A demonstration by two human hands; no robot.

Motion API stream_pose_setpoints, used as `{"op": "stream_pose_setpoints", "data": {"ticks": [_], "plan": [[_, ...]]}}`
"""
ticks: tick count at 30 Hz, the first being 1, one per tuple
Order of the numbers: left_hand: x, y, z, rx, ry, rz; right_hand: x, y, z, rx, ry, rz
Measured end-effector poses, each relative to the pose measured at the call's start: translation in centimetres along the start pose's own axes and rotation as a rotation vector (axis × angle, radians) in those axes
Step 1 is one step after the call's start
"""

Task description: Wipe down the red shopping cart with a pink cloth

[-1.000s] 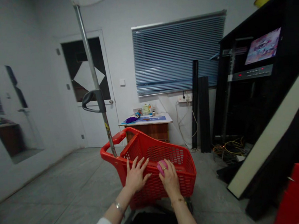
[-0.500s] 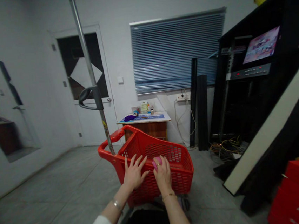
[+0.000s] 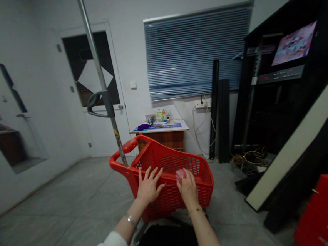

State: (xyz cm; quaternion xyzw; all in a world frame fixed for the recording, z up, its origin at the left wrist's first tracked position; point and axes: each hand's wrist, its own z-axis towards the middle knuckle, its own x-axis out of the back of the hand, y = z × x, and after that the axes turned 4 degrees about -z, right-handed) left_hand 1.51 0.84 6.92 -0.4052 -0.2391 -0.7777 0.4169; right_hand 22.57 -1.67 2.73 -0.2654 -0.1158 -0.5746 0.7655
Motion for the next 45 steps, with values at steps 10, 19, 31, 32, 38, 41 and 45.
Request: {"op": "stream_pose_setpoints", "data": {"ticks": [10,19,31,32,38,41,45], "plan": [[0.3,0.5,0.0,0.019,0.011,-0.034,-0.5,-0.3,-0.1,-0.025,0.059,-0.027],[0.3,0.3,-0.1,0.023,0.012,-0.055,1.1,3.1,-1.0,0.009,-0.026,0.015],[0.1,0.4,0.0,0.033,0.024,-0.068,-0.7,0.5,-1.3,-0.013,0.037,-0.014],[0.1,0.4,0.0,0.033,0.023,-0.068,-1.2,-0.8,-1.1,0.010,0.016,0.010],[0.2,0.3,0.0,0.028,0.017,-0.072,-0.4,1.1,-1.2,0.047,-0.030,0.062],[0.3,0.4,0.0,0.030,0.019,-0.068,1.2,5.4,-1.7,-0.041,0.032,0.007],[0.4,0.5,0.0,0.040,0.027,-0.054,2.3,7.8,-2.0,-0.161,0.065,-0.054]]}}
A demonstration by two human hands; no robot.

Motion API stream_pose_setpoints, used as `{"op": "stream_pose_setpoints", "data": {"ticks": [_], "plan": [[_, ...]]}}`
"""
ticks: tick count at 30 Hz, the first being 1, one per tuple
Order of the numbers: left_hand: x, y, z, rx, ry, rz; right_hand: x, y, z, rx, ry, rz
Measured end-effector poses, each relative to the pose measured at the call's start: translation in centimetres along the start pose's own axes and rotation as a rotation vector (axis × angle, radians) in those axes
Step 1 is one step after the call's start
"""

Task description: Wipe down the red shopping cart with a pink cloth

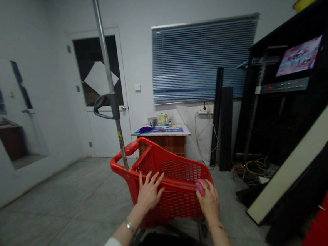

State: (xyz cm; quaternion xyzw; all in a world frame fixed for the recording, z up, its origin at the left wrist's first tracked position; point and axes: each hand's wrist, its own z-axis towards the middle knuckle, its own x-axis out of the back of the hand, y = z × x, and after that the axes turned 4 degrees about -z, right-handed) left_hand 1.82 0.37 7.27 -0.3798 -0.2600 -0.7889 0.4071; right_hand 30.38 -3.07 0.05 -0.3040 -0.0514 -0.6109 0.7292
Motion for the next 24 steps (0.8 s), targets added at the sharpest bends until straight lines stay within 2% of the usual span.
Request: {"op": "stream_pose_setpoints", "data": {"ticks": [7,10,13,16,19,24], "plan": [[0.3,0.1,-0.1,0.008,-0.019,-0.026,-1.0,-2.2,0.1,-0.049,0.113,-0.078],[0.2,0.1,0.0,0.010,-0.021,-0.026,-1.9,-5.0,0.0,0.017,0.118,-0.055],[0.1,-0.1,-0.1,0.006,-0.017,-0.017,-2.9,-8.3,-0.3,0.125,0.058,0.013],[-0.1,-0.3,-0.2,-0.005,-0.006,-0.015,-3.2,-9.7,-0.6,0.185,0.016,0.044],[-0.1,-0.4,-0.3,-0.009,0.001,-0.026,-2.6,-8.0,-0.4,0.215,-0.028,0.041],[-0.2,-0.4,-0.3,-0.009,0.001,-0.037,-0.9,-1.9,0.0,0.103,-0.003,-0.018]]}}
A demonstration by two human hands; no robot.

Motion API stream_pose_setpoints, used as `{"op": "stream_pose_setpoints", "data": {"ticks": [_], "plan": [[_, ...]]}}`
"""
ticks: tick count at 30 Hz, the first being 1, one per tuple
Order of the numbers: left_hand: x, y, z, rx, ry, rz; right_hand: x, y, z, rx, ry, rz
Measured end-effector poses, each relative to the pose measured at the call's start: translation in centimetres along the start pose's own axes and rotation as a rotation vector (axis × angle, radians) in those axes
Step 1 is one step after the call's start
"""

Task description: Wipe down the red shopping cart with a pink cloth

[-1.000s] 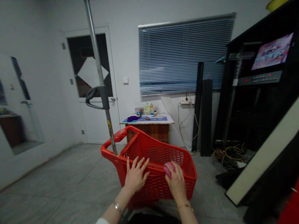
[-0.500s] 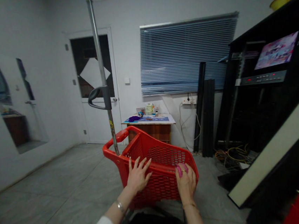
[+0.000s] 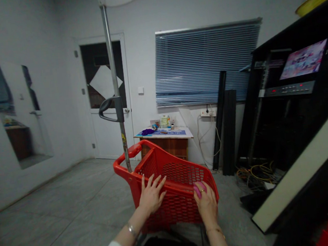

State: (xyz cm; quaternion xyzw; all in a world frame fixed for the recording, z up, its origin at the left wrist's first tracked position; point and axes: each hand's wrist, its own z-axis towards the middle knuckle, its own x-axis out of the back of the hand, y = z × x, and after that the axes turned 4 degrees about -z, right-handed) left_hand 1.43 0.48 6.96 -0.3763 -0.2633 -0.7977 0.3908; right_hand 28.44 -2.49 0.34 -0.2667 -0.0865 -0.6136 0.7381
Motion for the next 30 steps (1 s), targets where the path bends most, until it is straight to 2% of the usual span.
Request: {"op": "stream_pose_setpoints", "data": {"ticks": [3,5,7,9,13,16,18,21,26,30], "plan": [[-0.1,0.1,0.0,0.004,0.004,0.006,0.3,2.3,-0.4,-0.064,0.009,-0.059],[-0.1,0.1,0.0,0.006,0.005,0.001,0.1,2.2,-0.5,-0.093,0.029,-0.097],[-0.1,0.1,0.0,0.008,0.004,-0.005,-0.3,0.7,-0.5,-0.108,0.069,-0.119],[-0.1,0.1,0.0,0.012,0.003,-0.003,-1.0,-1.7,-0.3,-0.071,0.074,-0.093],[-0.1,0.0,-0.1,0.011,0.001,0.020,-2.2,-6.9,0.1,0.067,-0.024,0.031],[0.0,0.0,-0.1,-0.008,-0.002,0.030,-2.4,-8.2,0.2,0.088,-0.061,0.080],[0.1,0.0,-0.2,-0.017,-0.009,0.030,-2.1,-7.4,0.2,0.100,-0.091,0.099],[0.2,-0.1,-0.2,-0.017,-0.019,0.032,-1.2,-4.2,0.1,0.080,-0.100,0.092],[0.3,-0.2,-0.2,-0.027,-0.013,0.058,0.5,1.9,-0.3,-0.097,-0.050,-0.004],[0.4,0.0,-0.2,-0.019,-0.030,0.061,0.9,3.6,-0.8,-0.180,-0.052,-0.061]]}}
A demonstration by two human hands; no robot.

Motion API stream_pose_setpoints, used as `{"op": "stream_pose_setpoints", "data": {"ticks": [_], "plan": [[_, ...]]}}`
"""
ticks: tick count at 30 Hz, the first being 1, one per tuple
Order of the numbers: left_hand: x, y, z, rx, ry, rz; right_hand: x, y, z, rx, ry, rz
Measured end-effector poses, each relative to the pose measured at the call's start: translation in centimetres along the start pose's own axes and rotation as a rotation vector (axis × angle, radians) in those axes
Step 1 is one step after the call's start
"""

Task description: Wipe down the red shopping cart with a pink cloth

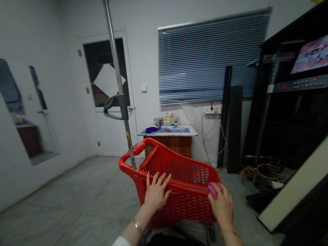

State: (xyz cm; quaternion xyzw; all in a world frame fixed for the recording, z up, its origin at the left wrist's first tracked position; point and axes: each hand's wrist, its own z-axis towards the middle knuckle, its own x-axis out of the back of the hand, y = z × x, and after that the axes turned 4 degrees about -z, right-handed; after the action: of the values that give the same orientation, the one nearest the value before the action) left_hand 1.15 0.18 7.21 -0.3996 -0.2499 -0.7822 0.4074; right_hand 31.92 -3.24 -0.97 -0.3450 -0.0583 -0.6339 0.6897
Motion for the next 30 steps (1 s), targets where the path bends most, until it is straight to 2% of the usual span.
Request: {"op": "stream_pose_setpoints", "data": {"ticks": [16,22,30], "plan": [[-0.2,-0.6,-0.1,-0.030,-0.025,-0.014,-0.6,0.4,0.0,0.000,0.036,0.075],[-0.5,-1.4,0.0,-0.039,0.042,0.100,-0.7,0.6,0.3,0.018,0.013,0.110],[-0.8,-1.1,-0.2,-0.026,0.038,0.070,-0.6,0.4,0.6,-0.009,-0.019,0.109]]}}
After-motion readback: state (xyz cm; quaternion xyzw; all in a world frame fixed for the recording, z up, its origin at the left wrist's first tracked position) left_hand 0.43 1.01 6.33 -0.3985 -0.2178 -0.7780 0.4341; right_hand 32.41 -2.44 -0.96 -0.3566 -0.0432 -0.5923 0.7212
